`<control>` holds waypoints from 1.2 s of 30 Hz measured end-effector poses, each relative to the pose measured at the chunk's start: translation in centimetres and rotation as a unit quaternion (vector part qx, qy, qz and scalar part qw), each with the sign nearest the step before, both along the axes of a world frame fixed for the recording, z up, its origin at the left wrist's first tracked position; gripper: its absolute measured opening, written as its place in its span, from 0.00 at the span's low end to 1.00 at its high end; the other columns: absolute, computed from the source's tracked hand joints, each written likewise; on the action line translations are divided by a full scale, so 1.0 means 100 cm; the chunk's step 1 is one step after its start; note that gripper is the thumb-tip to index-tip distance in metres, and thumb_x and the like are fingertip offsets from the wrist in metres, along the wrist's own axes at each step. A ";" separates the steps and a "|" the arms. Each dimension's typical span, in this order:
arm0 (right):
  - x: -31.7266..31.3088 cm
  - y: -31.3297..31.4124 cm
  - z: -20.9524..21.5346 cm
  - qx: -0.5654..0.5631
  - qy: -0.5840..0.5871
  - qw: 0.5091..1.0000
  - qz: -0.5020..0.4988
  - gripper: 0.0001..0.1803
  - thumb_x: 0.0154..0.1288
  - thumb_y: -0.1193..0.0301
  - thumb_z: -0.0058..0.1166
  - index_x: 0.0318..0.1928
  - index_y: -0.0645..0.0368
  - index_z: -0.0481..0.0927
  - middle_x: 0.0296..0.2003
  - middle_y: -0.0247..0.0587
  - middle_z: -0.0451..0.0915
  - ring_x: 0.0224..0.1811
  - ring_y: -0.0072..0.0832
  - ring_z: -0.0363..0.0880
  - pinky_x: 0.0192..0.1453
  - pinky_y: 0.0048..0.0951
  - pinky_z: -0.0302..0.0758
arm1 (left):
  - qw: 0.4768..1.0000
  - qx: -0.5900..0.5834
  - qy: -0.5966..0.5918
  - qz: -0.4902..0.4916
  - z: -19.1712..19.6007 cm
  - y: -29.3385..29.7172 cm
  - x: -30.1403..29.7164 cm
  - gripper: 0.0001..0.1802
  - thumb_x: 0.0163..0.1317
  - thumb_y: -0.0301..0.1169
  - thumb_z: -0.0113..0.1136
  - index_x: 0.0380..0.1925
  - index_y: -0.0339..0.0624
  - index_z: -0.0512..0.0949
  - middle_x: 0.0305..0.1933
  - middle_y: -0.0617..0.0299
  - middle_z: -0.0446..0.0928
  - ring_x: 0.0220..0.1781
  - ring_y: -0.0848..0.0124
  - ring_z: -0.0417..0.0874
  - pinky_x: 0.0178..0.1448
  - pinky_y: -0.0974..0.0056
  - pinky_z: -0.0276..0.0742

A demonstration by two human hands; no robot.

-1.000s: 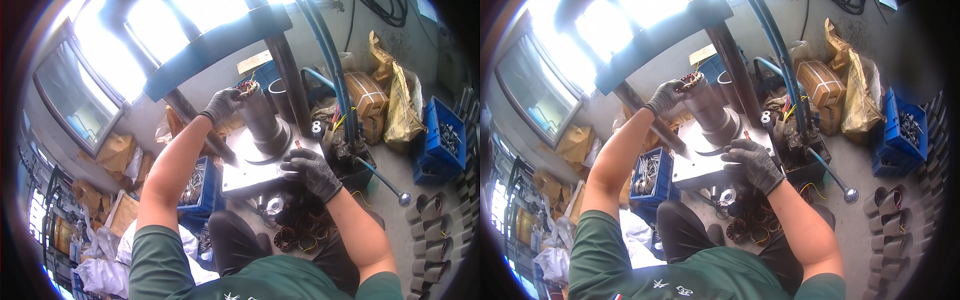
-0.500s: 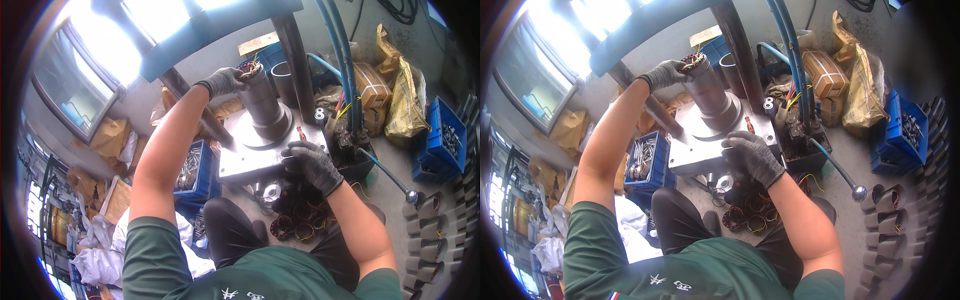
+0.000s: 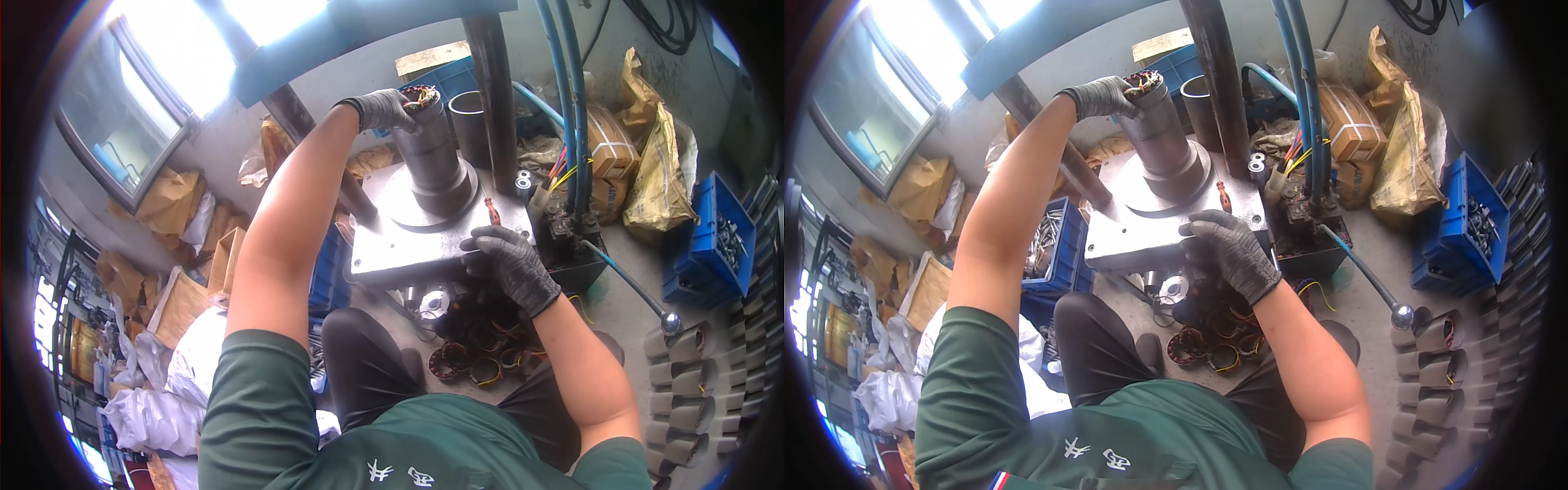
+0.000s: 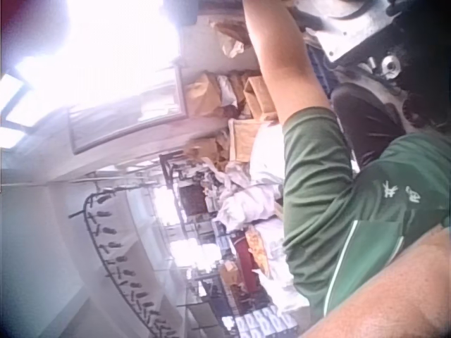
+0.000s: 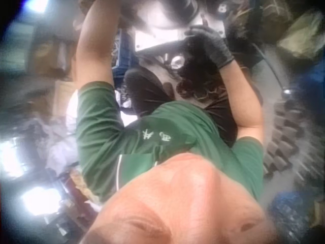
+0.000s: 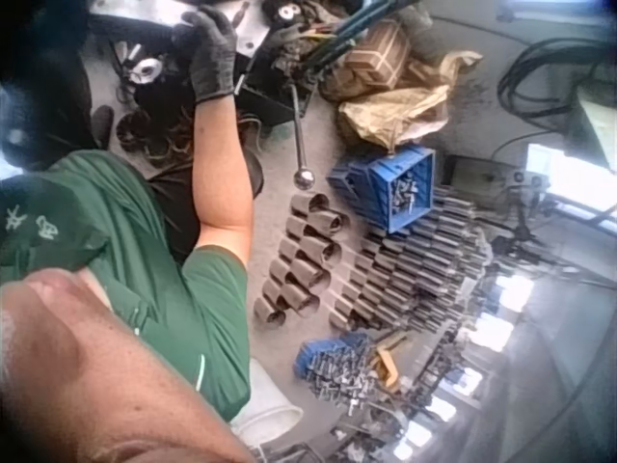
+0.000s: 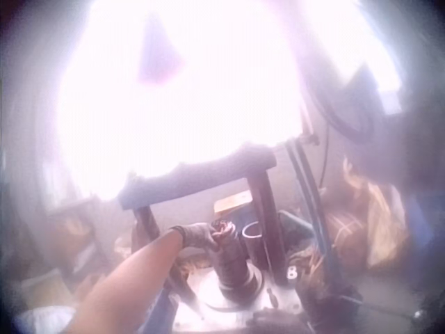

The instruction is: The recorder assembles electric motor components by pressing a stator into a housing and arranging wires using a screwdriver.

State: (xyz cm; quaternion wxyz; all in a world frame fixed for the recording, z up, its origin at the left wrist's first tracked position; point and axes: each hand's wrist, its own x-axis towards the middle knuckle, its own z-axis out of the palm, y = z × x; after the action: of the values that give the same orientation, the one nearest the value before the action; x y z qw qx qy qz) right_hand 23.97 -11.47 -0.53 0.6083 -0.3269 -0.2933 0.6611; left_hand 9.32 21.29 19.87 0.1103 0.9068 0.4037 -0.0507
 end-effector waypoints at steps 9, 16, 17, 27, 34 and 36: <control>-0.006 0.005 -0.007 0.061 -0.111 0.991 -0.045 0.23 0.68 0.73 0.63 0.61 0.64 0.77 0.50 0.45 0.85 0.48 0.32 0.85 0.56 0.33 0.83 | 0.973 0.134 -0.154 -0.110 -0.013 -0.014 -0.036 0.43 0.58 0.43 0.75 0.73 0.55 0.67 0.53 0.55 0.82 0.47 0.65 0.84 0.54 0.59 0.82; 0.020 0.067 0.012 0.111 -0.232 0.961 -0.099 0.35 0.63 0.75 0.70 0.69 0.61 0.71 0.57 0.42 0.77 0.58 0.29 0.77 0.61 0.31 0.79 | 0.824 0.206 -0.521 -0.078 -0.059 -0.066 -0.125 0.14 0.66 0.34 0.68 0.46 0.38 0.83 0.54 0.52 0.82 0.48 0.68 0.86 0.55 0.65 0.82; 0.017 0.081 0.028 0.141 -0.277 0.942 -0.126 0.37 0.63 0.73 0.71 0.70 0.63 0.69 0.58 0.43 0.77 0.58 0.30 0.77 0.61 0.31 0.78 | 0.831 0.171 -0.527 -0.048 -0.073 -0.087 -0.143 0.11 0.68 0.33 0.66 0.42 0.35 0.83 0.52 0.53 0.83 0.47 0.68 0.86 0.53 0.65 0.81; 0.019 0.251 0.122 0.279 -0.455 0.833 -0.149 0.43 0.56 0.75 0.78 0.69 0.63 0.68 0.58 0.44 0.81 0.58 0.27 0.82 0.64 0.27 0.79 | 0.735 -0.010 -0.619 0.279 -0.370 -0.232 -0.337 0.18 0.70 0.27 0.59 0.58 0.37 0.76 0.50 0.59 0.83 0.51 0.68 0.83 0.58 0.63 0.79; 0.005 0.262 0.120 0.245 -0.530 0.793 -0.175 0.27 0.58 0.74 0.77 0.53 0.59 0.74 0.49 0.41 0.84 0.47 0.23 0.82 0.52 0.27 0.82 | 0.647 -0.197 -0.486 0.554 -0.556 -0.343 -0.397 0.14 0.66 0.32 0.64 0.47 0.35 0.83 0.43 0.53 0.87 0.48 0.64 0.86 0.56 0.60 0.80; -0.010 0.253 0.129 0.231 -0.564 0.772 -0.180 0.25 0.59 0.74 0.77 0.52 0.59 0.75 0.48 0.41 0.84 0.46 0.23 0.82 0.52 0.27 0.82 | 0.676 -0.200 -0.433 0.561 -0.599 -0.371 -0.411 0.15 0.65 0.33 0.64 0.48 0.35 0.83 0.44 0.51 0.87 0.48 0.62 0.87 0.57 0.59 0.81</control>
State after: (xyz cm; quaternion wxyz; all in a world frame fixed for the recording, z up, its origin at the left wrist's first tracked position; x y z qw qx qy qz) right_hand 22.94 13.78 12.37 0.4986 -0.5377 -0.6634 0.1488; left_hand -31.82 -15.79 -40.03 0.4594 0.3863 0.7241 0.3398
